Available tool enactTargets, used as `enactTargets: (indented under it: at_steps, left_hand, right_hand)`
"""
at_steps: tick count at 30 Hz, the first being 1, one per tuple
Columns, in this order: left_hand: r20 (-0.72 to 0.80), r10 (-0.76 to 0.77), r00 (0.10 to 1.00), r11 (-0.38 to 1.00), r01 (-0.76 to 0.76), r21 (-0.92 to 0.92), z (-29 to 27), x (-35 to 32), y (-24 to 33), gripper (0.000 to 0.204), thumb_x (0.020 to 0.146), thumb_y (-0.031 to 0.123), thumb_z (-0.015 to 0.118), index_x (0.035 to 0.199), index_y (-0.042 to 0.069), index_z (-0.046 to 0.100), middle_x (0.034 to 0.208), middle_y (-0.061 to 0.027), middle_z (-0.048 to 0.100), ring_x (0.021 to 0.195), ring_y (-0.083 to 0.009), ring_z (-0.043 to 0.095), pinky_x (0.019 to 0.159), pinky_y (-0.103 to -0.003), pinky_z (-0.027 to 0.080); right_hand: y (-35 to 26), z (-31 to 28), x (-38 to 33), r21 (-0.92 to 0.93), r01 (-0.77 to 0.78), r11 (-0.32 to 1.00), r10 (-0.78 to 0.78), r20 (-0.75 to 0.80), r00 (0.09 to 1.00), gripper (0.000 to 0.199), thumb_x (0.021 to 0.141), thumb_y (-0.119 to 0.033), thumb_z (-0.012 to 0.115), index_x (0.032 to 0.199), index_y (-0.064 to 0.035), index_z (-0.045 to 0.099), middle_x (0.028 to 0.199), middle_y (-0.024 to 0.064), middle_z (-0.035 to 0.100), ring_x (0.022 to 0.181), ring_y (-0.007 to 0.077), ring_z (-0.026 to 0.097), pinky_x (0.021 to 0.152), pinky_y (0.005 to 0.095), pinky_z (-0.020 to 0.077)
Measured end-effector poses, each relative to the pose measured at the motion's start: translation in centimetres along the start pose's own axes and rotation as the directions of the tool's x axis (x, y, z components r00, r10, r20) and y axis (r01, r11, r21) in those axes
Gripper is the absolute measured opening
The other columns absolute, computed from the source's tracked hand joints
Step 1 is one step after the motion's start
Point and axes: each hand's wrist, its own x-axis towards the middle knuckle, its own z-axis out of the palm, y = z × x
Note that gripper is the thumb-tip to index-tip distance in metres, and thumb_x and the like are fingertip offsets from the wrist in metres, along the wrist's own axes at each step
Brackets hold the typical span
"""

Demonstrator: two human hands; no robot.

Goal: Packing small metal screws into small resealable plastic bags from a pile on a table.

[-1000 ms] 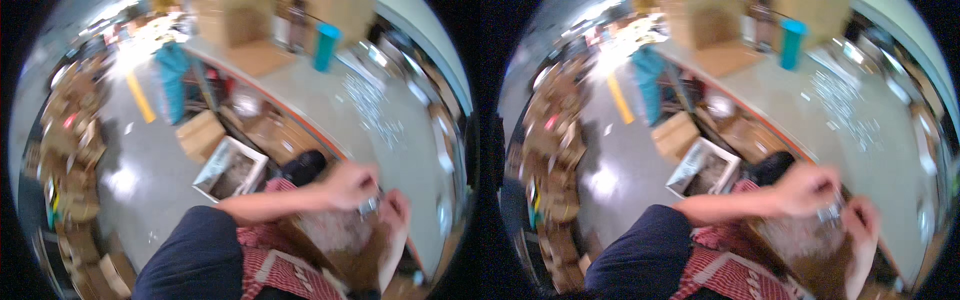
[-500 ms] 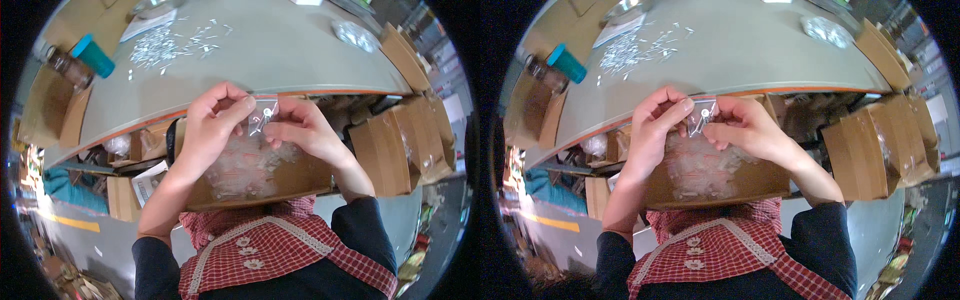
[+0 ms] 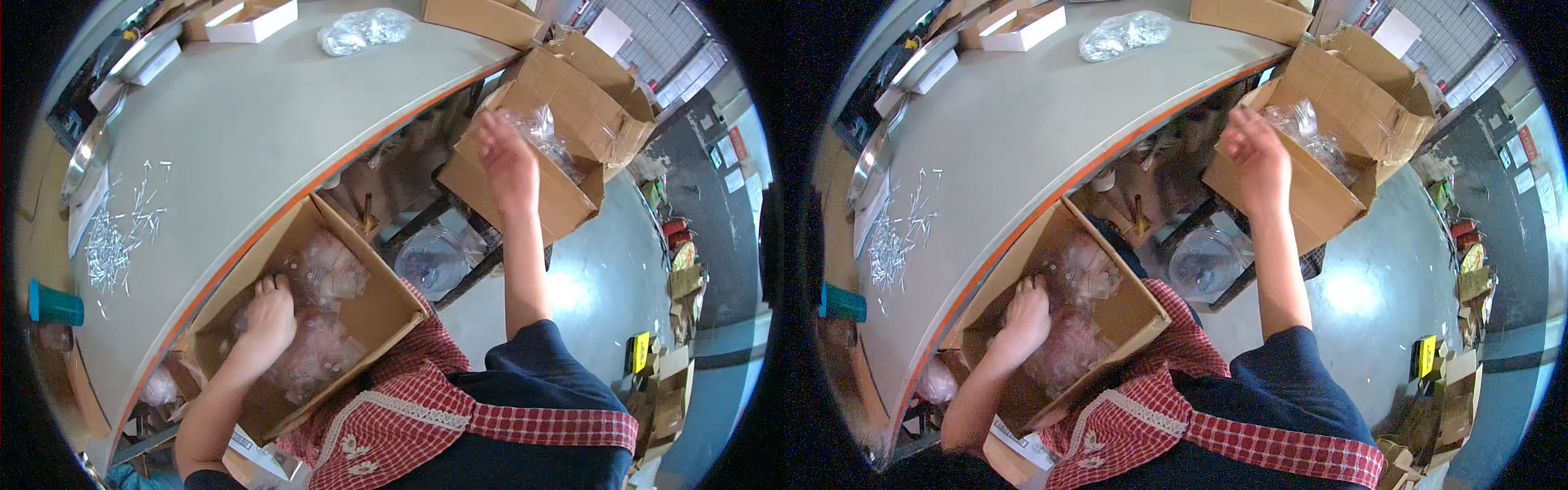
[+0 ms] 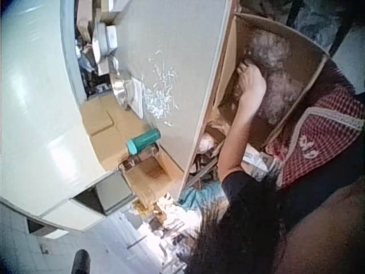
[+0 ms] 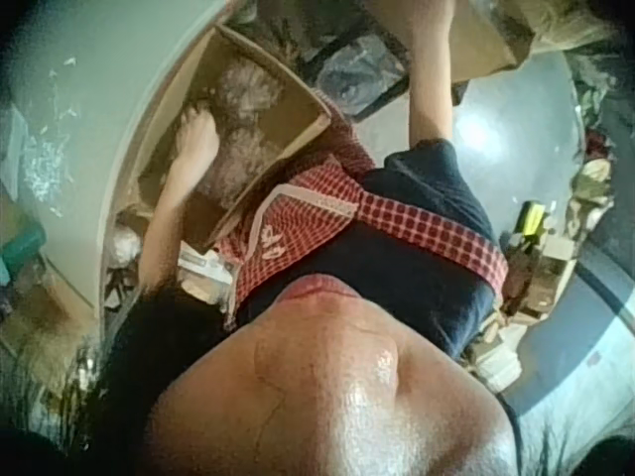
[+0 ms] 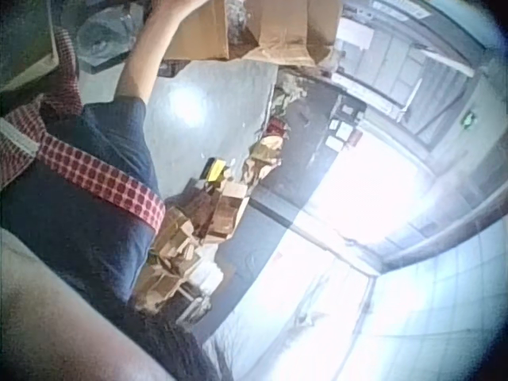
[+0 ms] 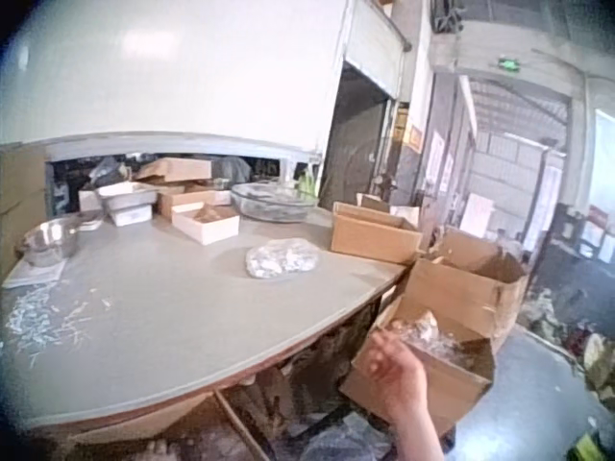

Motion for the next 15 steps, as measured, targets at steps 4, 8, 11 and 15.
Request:
enactTargets:
  at_steps: [4, 8, 11, 15]
  left_hand:
    - [0.350, -0.089, 0.933, 0.962, 0.171, -0.212, -1.4, 2.1, -0.3, 0.015, 0.068, 0.001, 0.063, 0.080, -0.006, 0.069, 0.090, -0.0318, 0.069, 0.089, -0.0485, 0.069, 0.085, -0.054, 0.056]
    - [0.317, -0.139, 0.938, 0.918, 0.242, -0.314, -2.6, 2.8, 0.0, 0.023, 0.078, 0.018, 0.067, 0.088, -0.003, 0.071, 0.095, -0.0298, 0.070, 0.091, -0.0466, 0.068, 0.082, -0.054, 0.056]
    - [0.254, -0.178, 0.951, 0.898, 0.262, -0.354, -2.6, 3.0, 1.0, 0.022, 0.081, 0.017, 0.064, 0.087, -0.004, 0.067, 0.092, -0.0291, 0.069, 0.088, -0.0483, 0.067, 0.079, -0.056, 0.054]
    - [0.274, -0.081, 0.958, 0.935, 0.169, -0.313, -0.6, 2.1, 0.4, 0.026, 0.084, 0.022, 0.070, 0.088, -0.003, 0.067, 0.085, -0.0280, 0.068, 0.087, -0.0466, 0.068, 0.079, -0.054, 0.054]
  right_hand:
    - [3.4, -0.9, -1.8, -0.237, -0.312, 0.920, 0.360, 0.202, 0.911, 0.028, 0.087, 0.000, 0.063, 0.115, 0.0011, 0.068, 0.101, 0.0101, 0.072, 0.087, 0.0168, 0.067, 0.077, 0.0284, 0.0525]
    - [4.7, 3.6, -3.4, -0.423, -0.200, 0.884, 0.378, 0.392, 0.839, 0.026, 0.088, 0.001, 0.060, 0.112, 0.0002, 0.069, 0.101, 0.0069, 0.073, 0.087, 0.0141, 0.066, 0.079, 0.0272, 0.0522]
    - [6.5, 6.9, -4.7, -0.446, -0.136, 0.885, 0.363, 0.477, 0.801, 0.024, 0.094, -0.005, 0.060, 0.117, -0.0001, 0.068, 0.103, 0.0073, 0.073, 0.088, 0.0132, 0.066, 0.081, 0.0274, 0.0521]
    - [8.7, 10.8, -7.2, -0.476, -0.109, 0.873, 0.449, 0.695, 0.561, 0.022, 0.097, -0.004, 0.061, 0.118, 0.0021, 0.067, 0.105, 0.0086, 0.073, 0.098, 0.0143, 0.068, 0.088, 0.0289, 0.0543]
